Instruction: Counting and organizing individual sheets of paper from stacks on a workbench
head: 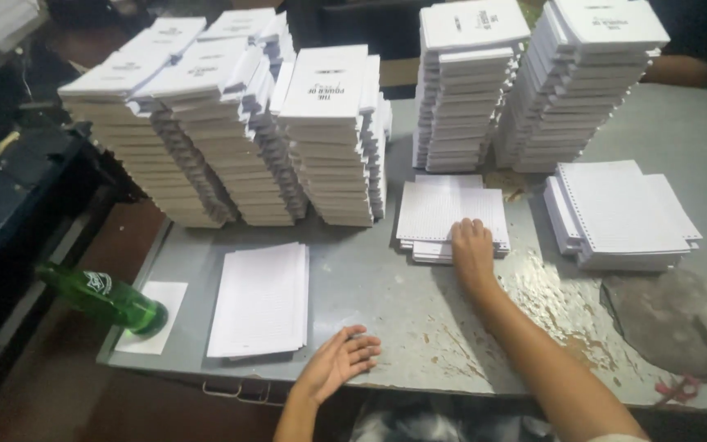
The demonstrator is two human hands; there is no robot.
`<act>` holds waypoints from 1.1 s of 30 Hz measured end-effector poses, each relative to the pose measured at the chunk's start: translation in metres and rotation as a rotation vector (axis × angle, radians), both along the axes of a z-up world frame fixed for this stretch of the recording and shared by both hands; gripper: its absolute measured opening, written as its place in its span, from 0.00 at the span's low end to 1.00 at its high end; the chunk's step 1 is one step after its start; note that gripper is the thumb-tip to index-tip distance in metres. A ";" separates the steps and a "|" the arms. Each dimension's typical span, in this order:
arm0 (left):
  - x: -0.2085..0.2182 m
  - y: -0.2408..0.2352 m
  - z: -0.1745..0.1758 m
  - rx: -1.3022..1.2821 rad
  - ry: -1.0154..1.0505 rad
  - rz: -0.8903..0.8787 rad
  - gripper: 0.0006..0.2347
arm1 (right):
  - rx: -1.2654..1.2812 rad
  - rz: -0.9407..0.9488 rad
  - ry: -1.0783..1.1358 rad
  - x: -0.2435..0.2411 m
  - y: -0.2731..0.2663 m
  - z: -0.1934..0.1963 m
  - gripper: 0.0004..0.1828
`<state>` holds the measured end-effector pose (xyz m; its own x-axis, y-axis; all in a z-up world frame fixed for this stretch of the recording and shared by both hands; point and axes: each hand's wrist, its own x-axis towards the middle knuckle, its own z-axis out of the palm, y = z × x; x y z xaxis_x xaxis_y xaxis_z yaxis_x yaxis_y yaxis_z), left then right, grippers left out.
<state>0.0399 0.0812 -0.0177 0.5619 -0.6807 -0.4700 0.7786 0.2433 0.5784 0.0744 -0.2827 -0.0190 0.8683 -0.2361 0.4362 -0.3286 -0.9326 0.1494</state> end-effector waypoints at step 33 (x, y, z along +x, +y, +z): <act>-0.007 -0.015 0.009 0.533 -0.523 -0.253 0.20 | 0.427 -0.322 -0.091 -0.036 0.002 0.015 0.33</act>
<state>0.0330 0.0665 -0.0084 0.6582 -0.5746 -0.4864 0.3676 -0.3185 0.8737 0.0384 -0.2807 -0.0036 0.6858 -0.6568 0.3135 -0.6018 -0.7540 -0.2633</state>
